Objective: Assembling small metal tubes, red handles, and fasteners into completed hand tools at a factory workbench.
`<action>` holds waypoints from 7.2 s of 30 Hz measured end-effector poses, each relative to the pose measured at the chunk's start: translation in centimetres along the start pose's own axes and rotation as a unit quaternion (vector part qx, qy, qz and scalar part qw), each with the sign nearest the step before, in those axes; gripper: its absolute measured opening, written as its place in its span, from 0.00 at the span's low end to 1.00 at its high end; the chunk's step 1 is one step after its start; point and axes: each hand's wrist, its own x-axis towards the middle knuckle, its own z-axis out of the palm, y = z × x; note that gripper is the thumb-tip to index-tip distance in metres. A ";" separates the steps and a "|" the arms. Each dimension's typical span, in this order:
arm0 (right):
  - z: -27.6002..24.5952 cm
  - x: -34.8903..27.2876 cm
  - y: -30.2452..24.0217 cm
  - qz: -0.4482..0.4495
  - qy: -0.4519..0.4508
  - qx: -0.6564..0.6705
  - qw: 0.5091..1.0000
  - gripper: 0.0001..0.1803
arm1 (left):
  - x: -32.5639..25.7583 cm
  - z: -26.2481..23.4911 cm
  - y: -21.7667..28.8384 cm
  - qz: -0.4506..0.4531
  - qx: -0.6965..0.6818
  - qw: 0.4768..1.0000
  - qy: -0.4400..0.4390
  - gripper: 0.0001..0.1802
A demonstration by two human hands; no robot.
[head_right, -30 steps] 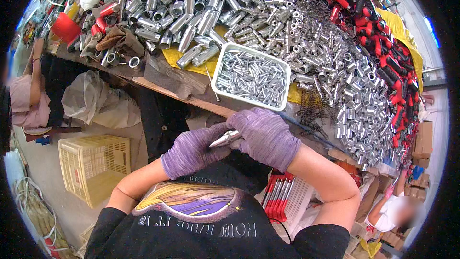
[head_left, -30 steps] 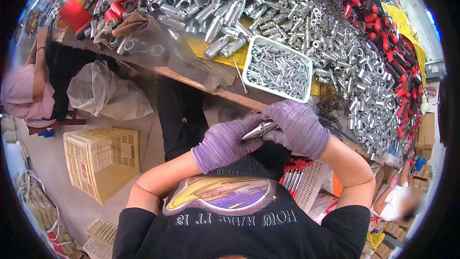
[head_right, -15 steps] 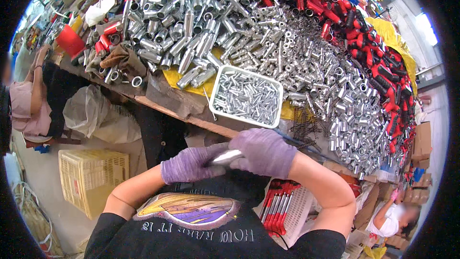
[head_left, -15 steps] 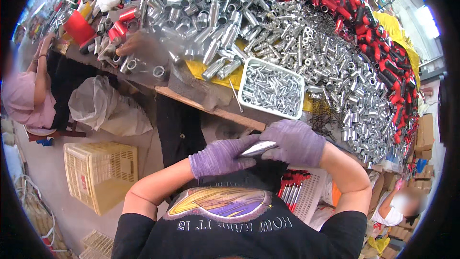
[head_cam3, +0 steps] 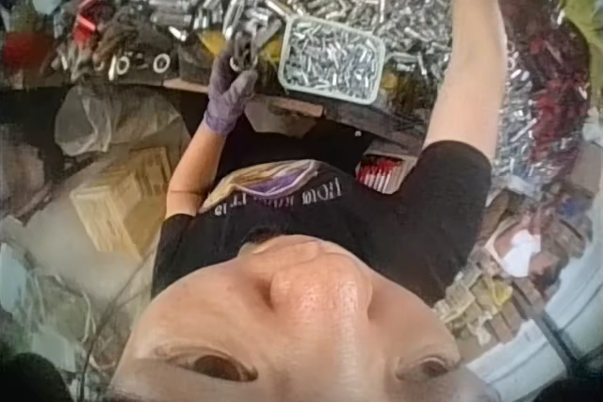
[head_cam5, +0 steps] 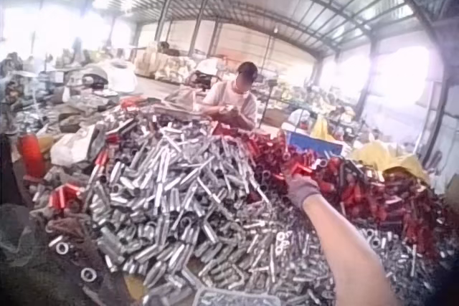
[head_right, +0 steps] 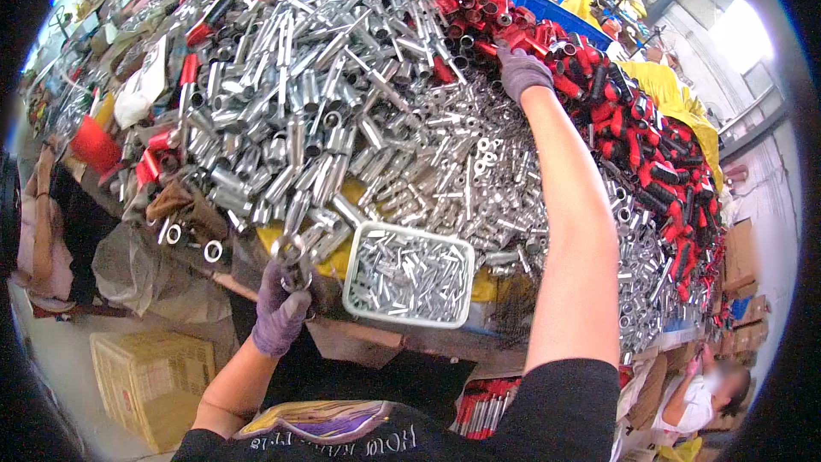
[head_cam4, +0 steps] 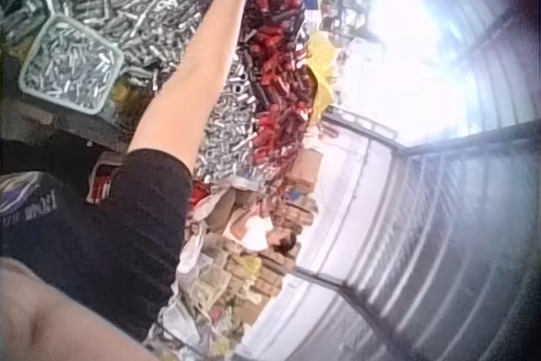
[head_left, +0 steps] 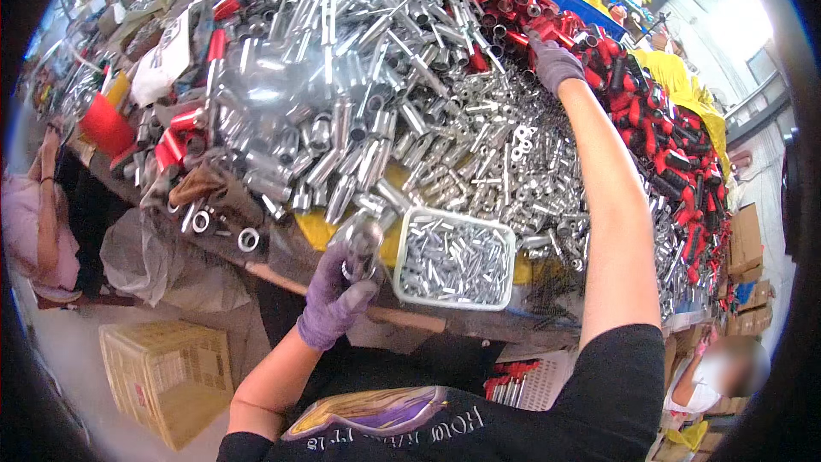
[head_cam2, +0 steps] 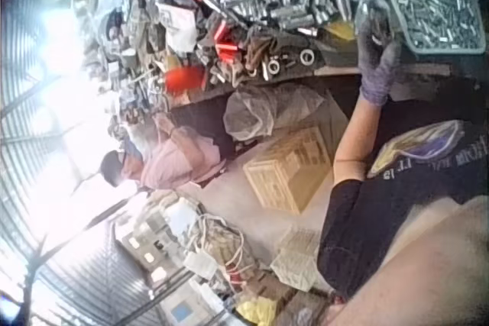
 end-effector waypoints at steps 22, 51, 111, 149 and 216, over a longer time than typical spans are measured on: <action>-9.0 -36.2 -9.2 -0.028 0.001 0.704 0.710 0.25 | -0.9 4.5 5.0 -0.109 0.079 0.926 -0.352 0.26; 3.1 -35.1 2.1 0.169 0.024 0.301 0.938 0.16 | -0.5 3.9 2.2 0.163 0.264 0.923 -0.227 0.32; -11.3 -32.4 -9.5 -0.363 0.163 0.559 0.727 0.12 | -0.7 3.4 1.6 0.005 0.085 0.982 -0.170 0.27; 17.7 -7.2 27.4 0.437 0.011 0.565 0.700 0.25 | -1.9 2.6 -0.6 -0.020 -0.032 0.998 -0.057 0.21; -14.1 -38.3 -8.6 0.051 -0.362 0.681 0.635 0.24 | 1.3 1.5 5.6 0.240 0.503 0.776 -0.297 0.18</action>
